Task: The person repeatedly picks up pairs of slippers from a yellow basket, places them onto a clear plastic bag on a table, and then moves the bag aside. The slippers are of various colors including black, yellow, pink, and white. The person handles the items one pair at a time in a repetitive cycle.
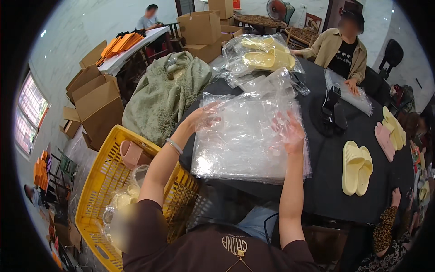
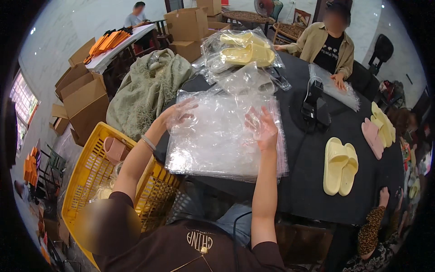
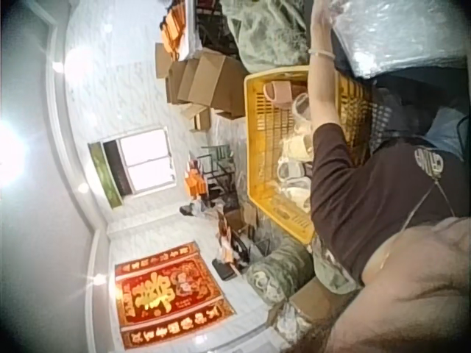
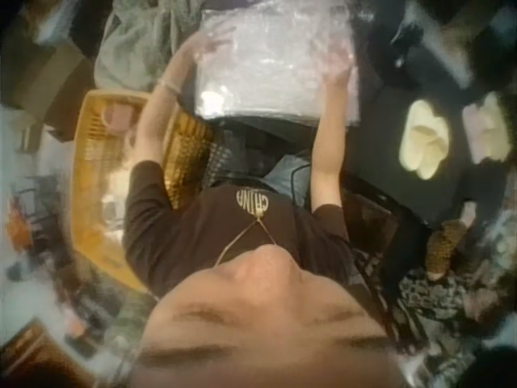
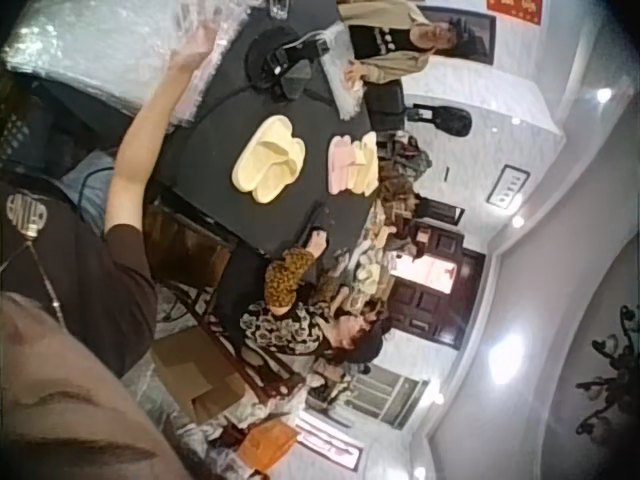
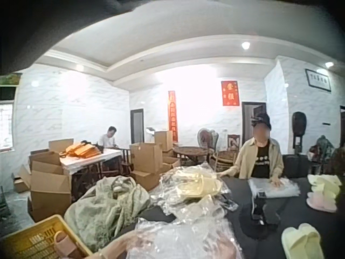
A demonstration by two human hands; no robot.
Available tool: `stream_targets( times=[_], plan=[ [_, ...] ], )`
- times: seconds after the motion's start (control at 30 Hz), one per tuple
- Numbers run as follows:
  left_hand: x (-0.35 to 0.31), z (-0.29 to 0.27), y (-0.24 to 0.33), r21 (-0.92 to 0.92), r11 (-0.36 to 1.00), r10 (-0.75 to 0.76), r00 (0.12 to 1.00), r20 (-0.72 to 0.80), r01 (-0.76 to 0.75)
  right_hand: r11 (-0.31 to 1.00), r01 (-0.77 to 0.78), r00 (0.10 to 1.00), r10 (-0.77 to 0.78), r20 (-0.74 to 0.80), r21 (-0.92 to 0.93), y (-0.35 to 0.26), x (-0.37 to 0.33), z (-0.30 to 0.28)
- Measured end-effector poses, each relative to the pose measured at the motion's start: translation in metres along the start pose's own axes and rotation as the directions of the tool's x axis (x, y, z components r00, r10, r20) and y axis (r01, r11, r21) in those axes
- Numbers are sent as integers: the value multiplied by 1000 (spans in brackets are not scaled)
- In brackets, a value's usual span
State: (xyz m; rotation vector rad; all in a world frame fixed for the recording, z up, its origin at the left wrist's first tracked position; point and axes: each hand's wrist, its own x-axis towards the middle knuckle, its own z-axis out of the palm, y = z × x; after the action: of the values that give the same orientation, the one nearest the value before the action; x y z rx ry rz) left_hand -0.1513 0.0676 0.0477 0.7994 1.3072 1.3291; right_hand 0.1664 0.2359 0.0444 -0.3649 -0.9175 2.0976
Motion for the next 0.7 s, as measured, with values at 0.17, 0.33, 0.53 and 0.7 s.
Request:
stream_targets(
  times=[0.17, 0.33, 0.53, 0.7],
  plan=[
    [-1, -12, 3, 2, 1000, 3, 1000, 23, -3, 990, 67, 996, -73, -49, -128, 16, 19, -37],
    [-5, -27, -12, -38, 998, 44, 994, 101, -40, 922, -34, 997, 60, -56, 387, 2, 16, -40],
    [-8, -21, -9, -24, 997, 71, 986, 151, -68, 994, -61, 991, 71, -111, 91, -13, 13, -53],
    [-13, -18, -9, -3, 994, 110, 994, -26, -110, 869, 159, 819, -381, -429, -468, -16, 8, -49]
  ],
)
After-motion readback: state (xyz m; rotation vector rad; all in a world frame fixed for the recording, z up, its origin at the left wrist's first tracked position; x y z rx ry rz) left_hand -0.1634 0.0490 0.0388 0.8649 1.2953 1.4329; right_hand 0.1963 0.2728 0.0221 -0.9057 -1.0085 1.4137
